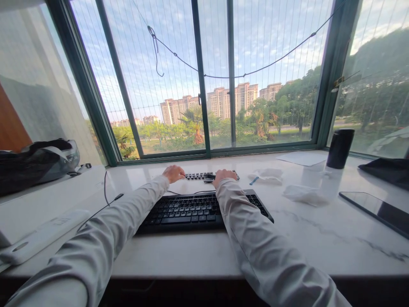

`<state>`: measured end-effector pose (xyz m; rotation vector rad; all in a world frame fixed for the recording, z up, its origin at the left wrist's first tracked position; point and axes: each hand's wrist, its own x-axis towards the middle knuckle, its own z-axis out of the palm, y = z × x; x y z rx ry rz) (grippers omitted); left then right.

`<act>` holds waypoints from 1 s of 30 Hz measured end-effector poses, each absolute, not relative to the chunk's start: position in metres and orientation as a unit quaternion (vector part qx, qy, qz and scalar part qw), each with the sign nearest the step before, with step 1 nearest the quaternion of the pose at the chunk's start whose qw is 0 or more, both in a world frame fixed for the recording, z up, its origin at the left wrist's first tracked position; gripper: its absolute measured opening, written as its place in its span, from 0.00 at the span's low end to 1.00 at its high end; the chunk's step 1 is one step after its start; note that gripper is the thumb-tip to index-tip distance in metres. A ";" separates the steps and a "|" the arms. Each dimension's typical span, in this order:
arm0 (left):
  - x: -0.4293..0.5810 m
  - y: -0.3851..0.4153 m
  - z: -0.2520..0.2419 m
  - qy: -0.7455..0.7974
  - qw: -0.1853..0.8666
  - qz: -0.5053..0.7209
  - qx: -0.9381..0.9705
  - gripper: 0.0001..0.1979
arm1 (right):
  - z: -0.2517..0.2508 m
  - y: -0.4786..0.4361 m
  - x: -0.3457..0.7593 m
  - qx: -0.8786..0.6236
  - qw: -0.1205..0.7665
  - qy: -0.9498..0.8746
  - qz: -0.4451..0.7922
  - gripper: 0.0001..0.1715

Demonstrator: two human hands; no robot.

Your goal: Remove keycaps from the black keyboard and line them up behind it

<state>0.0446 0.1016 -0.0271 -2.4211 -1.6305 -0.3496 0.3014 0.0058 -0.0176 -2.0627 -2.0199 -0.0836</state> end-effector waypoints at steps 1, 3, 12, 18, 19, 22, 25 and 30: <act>0.047 0.105 -0.029 -0.554 0.103 -0.115 -0.818 0.13 | -0.018 0.006 0.301 -0.709 0.125 -0.693 -0.028 0.17; 0.049 0.111 -0.032 -0.561 0.110 -0.106 -0.813 0.13 | -0.018 0.008 0.301 -0.709 0.123 -0.694 -0.025 0.16; 0.044 0.116 -0.043 -0.546 0.116 -0.103 -0.823 0.11 | -0.022 0.012 0.299 -0.699 0.134 -0.702 -0.020 0.16; 0.046 0.116 -0.047 -0.552 0.114 -0.112 -0.818 0.14 | -0.020 0.009 0.298 -0.700 0.125 -0.703 -0.019 0.14; 0.047 0.116 -0.047 -0.553 0.115 -0.111 -0.818 0.14 | -0.019 0.009 0.298 -0.700 0.125 -0.703 -0.019 0.13; 0.047 0.116 -0.047 -0.555 0.118 -0.110 -0.816 0.15 | -0.020 0.009 0.298 -0.699 0.126 -0.703 -0.014 0.13; 0.046 0.115 -0.047 -0.560 0.119 -0.109 -0.813 0.15 | -0.020 0.010 0.298 -0.697 0.128 -0.705 -0.013 0.14; 0.044 0.115 -0.049 -0.553 0.145 -0.116 -0.812 0.13 | -0.020 0.011 0.298 -0.696 0.128 -0.706 -0.012 0.14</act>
